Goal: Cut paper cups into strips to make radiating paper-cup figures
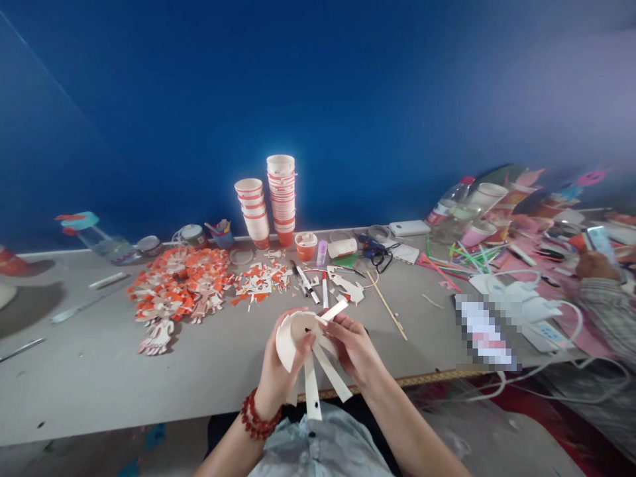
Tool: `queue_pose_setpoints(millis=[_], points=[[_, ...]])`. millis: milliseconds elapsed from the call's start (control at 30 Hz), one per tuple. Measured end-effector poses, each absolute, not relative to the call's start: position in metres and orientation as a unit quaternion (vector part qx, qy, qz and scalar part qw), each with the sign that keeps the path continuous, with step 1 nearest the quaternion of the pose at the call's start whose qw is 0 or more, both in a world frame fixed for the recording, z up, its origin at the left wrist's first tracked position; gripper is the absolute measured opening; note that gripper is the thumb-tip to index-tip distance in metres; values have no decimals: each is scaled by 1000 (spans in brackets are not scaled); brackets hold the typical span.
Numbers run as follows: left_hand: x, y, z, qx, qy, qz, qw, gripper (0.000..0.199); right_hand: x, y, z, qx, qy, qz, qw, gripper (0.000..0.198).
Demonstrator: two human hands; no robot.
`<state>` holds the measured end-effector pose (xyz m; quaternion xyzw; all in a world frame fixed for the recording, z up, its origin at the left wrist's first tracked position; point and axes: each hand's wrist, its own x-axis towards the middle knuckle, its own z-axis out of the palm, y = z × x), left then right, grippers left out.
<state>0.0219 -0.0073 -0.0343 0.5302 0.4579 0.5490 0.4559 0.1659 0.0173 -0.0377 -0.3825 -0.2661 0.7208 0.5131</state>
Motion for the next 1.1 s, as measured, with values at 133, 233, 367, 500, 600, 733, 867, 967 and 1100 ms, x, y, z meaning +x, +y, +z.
queue_pose_setpoints(millis=[133, 233, 367, 500, 600, 733, 867, 967, 1100], points=[[22, -8, -36, 506, 466, 552, 470, 41, 165, 17, -35, -375, -228, 736, 516, 26], [23, -9, -40, 479, 476, 550, 491, 42, 165, 16, -33, -378, -239, 729, 518, 27], [23, -8, -42, 466, 467, 569, 491, 45, 167, 16, -37, -380, -239, 731, 514, 25], [22, -8, -40, 446, 468, 572, 504, 48, 172, 15, -40, -380, -287, 724, 499, 23], [20, -8, -38, 439, 473, 555, 525, 45, 174, 15, -38, -374, -314, 722, 491, 24], [19, -9, -37, 417, 472, 537, 561, 42, 174, 15, -37, -368, -304, 734, 483, 23], [17, -9, -39, 420, 483, 546, 541, 43, 175, 15, -40, -369, -307, 732, 483, 22], [16, -9, -42, 443, 451, 531, 564, 48, 175, 15, -41, -378, -310, 721, 490, 22], [15, -9, -46, 479, 434, 522, 557, 59, 173, 13, -42, -400, -295, 709, 501, 24]])
